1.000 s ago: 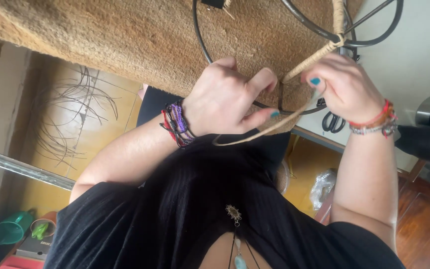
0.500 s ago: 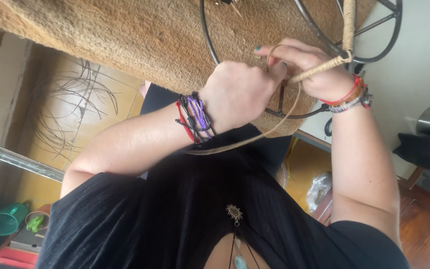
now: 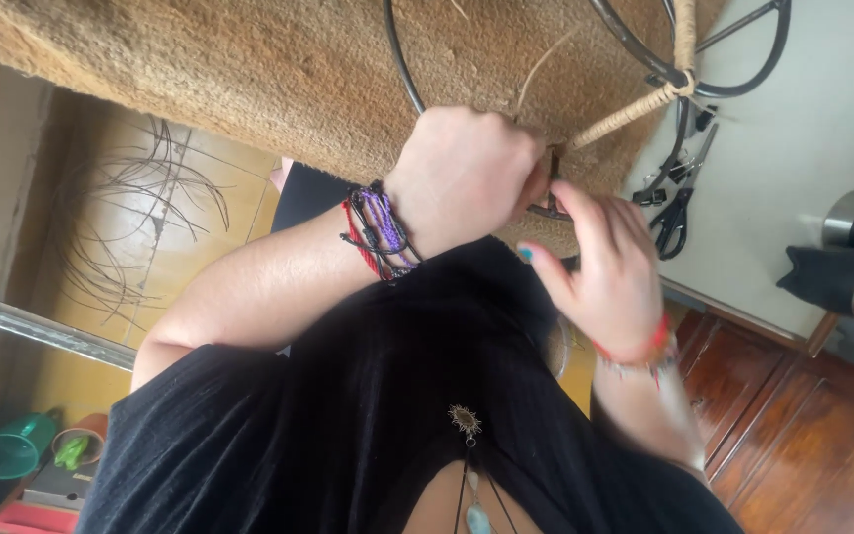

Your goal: Wrapping twine or cord around a circular metal frame to create a decorative object.

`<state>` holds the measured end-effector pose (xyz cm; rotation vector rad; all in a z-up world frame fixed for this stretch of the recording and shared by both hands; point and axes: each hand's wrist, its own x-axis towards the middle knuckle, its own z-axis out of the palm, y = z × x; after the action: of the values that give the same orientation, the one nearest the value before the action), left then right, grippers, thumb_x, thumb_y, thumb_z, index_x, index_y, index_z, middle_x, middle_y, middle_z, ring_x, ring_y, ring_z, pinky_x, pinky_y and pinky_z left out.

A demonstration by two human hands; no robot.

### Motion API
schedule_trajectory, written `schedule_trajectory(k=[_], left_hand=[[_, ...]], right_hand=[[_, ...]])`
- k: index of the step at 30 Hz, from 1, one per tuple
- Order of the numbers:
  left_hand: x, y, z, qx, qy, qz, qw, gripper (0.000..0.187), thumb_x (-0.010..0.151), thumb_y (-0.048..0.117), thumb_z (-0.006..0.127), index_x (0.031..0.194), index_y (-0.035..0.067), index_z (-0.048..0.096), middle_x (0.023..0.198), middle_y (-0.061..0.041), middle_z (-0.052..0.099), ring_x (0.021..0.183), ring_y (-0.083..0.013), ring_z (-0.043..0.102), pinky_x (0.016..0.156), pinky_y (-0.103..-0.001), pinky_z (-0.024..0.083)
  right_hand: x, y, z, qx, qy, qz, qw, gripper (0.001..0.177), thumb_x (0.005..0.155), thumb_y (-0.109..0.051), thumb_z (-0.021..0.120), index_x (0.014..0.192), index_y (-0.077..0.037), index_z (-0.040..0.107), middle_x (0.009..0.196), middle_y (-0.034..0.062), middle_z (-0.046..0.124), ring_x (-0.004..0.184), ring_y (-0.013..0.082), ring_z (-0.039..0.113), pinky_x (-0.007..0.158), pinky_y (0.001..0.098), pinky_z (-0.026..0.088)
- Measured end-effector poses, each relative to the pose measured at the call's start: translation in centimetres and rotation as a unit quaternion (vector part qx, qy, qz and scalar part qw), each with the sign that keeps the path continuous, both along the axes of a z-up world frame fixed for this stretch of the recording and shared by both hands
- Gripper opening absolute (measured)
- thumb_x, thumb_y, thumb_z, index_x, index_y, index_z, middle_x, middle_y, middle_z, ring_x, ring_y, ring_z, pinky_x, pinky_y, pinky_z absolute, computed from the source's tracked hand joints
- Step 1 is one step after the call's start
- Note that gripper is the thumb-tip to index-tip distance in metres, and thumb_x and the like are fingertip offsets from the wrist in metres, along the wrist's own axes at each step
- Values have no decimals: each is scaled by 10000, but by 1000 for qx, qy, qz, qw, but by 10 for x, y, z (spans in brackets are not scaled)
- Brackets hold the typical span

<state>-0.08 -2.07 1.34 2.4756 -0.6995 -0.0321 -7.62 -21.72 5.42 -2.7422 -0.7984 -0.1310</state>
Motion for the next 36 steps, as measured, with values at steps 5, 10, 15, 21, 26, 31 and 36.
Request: schedule_trajectory(k=[5,10,15,21,26,31,36], left_hand=[[1,5,-7,-51,-165,-58,983,269,861,323,752,672,133,745,533,-21,637,482,-236,686,540,-383,601],[-30,18,22,-167,-284,-84,940,155,900,124,657,779,59,727,791,-90,579,734,-267,601,674,-381,503],[-63,28,23,-272,-232,-105,928,312,1039,132,498,761,55,618,803,-65,477,741,-266,570,647,-370,483],[-92,51,-29,-447,-23,-47,893,269,1070,268,500,967,82,665,881,-97,676,745,-319,716,594,-424,583],[-82,64,-47,-359,-109,135,917,238,977,86,553,1166,38,690,969,-72,653,842,-291,656,763,-410,573],[-22,27,-45,-173,-137,72,973,298,894,34,664,1188,58,704,1156,-112,664,987,-324,652,826,-460,532],[-6,-9,-49,-81,20,-58,995,195,922,329,701,934,135,685,708,-37,700,636,-342,727,609,-467,597]], right_hand=[[12,-23,-56,162,62,-35,984,518,933,-199,811,1321,-26,513,754,1,709,547,151,528,573,278,486],[32,-6,-28,190,60,54,978,340,991,-95,681,1276,73,605,792,152,681,619,338,636,537,442,519],[28,-33,-64,227,91,43,969,201,923,-55,727,1123,-49,756,821,46,718,622,265,666,519,357,560],[23,-25,-102,292,65,77,951,326,1089,-207,500,845,-61,660,727,53,657,574,266,623,559,370,547],[21,-26,-116,220,-30,136,965,395,1098,-238,490,751,-66,570,747,91,582,611,290,598,581,391,545],[16,-15,-105,177,-56,130,974,495,1110,-312,393,718,-33,508,782,122,559,662,299,559,571,397,479],[17,-17,-115,168,-100,122,973,497,1108,-362,429,717,-65,512,763,104,540,634,331,593,530,409,526]])
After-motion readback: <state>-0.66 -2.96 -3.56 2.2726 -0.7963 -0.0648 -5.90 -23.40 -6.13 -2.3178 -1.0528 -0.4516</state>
